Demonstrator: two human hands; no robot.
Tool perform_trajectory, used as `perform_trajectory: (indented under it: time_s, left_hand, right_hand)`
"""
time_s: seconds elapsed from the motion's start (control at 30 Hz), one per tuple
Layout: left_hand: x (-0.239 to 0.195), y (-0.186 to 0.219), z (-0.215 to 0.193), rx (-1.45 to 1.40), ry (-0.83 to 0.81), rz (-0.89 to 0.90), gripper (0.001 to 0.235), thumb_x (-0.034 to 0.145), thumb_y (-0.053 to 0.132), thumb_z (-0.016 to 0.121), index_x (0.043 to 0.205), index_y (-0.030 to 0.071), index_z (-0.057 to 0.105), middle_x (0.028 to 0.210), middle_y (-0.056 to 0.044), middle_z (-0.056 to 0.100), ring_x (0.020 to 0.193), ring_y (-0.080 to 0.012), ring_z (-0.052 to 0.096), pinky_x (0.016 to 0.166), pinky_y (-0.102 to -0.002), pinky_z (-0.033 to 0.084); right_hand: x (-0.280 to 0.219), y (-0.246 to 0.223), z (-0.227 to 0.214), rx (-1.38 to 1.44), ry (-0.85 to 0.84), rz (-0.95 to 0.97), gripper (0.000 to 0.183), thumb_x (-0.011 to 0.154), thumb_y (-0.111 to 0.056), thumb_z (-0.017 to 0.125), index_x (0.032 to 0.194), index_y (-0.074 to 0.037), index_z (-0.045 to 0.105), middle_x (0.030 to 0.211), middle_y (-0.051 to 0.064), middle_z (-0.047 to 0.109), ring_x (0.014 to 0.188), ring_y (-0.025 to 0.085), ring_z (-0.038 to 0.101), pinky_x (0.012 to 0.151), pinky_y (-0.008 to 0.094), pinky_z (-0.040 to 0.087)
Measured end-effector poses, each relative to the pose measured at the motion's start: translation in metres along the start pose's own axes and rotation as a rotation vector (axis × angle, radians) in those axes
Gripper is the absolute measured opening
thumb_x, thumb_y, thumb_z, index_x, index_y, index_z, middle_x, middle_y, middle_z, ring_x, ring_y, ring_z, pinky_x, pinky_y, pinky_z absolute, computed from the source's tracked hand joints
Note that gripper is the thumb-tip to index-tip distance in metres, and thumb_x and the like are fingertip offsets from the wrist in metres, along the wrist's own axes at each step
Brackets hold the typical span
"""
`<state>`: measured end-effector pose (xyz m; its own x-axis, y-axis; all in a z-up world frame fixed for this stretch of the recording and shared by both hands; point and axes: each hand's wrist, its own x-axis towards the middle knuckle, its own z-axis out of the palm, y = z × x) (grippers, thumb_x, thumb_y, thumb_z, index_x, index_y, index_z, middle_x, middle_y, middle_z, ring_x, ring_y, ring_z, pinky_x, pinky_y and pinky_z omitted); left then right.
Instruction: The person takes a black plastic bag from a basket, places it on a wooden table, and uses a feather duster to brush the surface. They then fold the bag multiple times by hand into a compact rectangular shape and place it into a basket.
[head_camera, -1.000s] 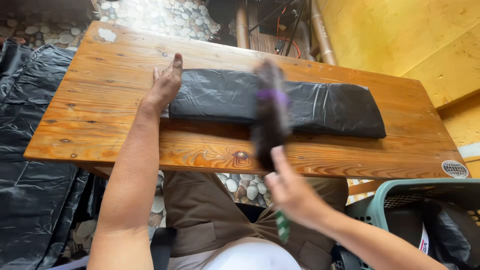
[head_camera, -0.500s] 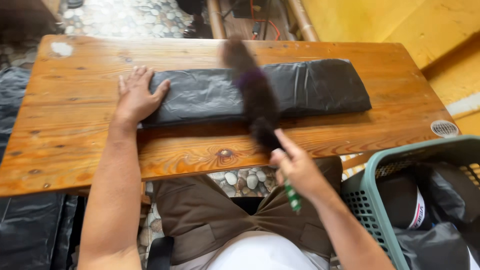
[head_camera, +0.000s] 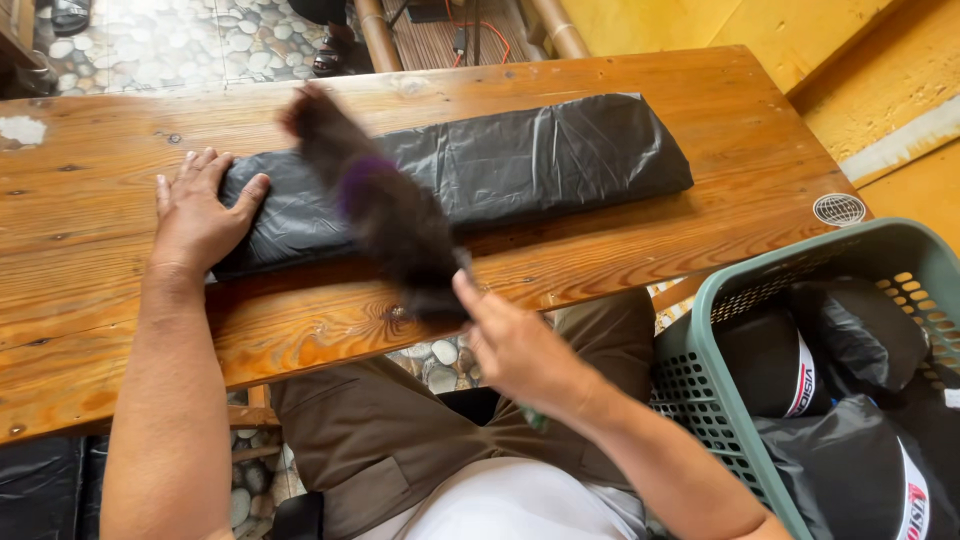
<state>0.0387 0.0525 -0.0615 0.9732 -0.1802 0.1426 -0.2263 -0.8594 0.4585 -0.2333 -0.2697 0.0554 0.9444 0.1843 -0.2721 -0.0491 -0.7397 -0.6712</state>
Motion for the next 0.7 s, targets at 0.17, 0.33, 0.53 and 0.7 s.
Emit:
perform_trajectory:
  time_s: [0.17, 0.33, 0.53, 0.7]
  left_hand:
    - [-0.001, 0.006, -0.007, -0.034, -0.030, -0.021, 0.077, 0.098, 0.064, 0.048, 0.150, 0.007, 0.052, 0.164, -0.017, 0.039, 0.155, -0.0302, 0.023, 0.121, -0.055, 0.002]
    - [0.000, 0.000, -0.001, -0.029, -0.002, -0.023, 0.079, 0.098, 0.066, 0.048, 0.150, 0.007, 0.052, 0.163, -0.017, 0.040, 0.154, -0.0307, 0.024, 0.121, -0.056, 0.004]
    - [-0.004, 0.008, -0.008, -0.051, 0.045, -0.021, 0.080, 0.097, 0.065, 0.051, 0.150, 0.005, 0.052, 0.161, -0.016, 0.042, 0.153, -0.0293, 0.028, 0.121, -0.056, 0.004]
    - [-0.007, 0.013, -0.010, 0.095, 0.087, 0.050, 0.085, 0.102, 0.070, 0.041, 0.156, 0.004, 0.045, 0.166, -0.023, 0.033, 0.158, -0.0331, 0.015, 0.115, -0.067, -0.015]
  right_hand:
    - [0.028, 0.087, -0.115, -0.430, 0.158, 0.524, 0.065, 0.102, -0.026, 0.036, 0.165, -0.017, 0.024, 0.132, 0.031, 0.061, 0.113, 0.046, 0.063, 0.094, 0.055, 0.047]
    - [0.057, 0.224, -0.215, -0.639, 0.295, 0.672, 0.046, 0.098, -0.028, 0.052, 0.133, 0.002, 0.050, 0.123, 0.039, 0.066, 0.112, 0.056, 0.064, 0.092, 0.060, 0.048]
    - [0.070, 0.270, -0.249, -0.725, 0.368, 0.806, 0.055, 0.106, -0.034, 0.047, 0.159, -0.018, 0.040, 0.148, 0.023, 0.054, 0.130, 0.047, 0.056, 0.099, 0.060, 0.048]
    - [0.084, 0.310, -0.255, -0.802, 0.473, 0.829, 0.057, 0.103, -0.030, 0.047, 0.157, -0.015, 0.039, 0.157, 0.031, 0.037, 0.141, 0.050, 0.037, 0.107, 0.063, 0.033]
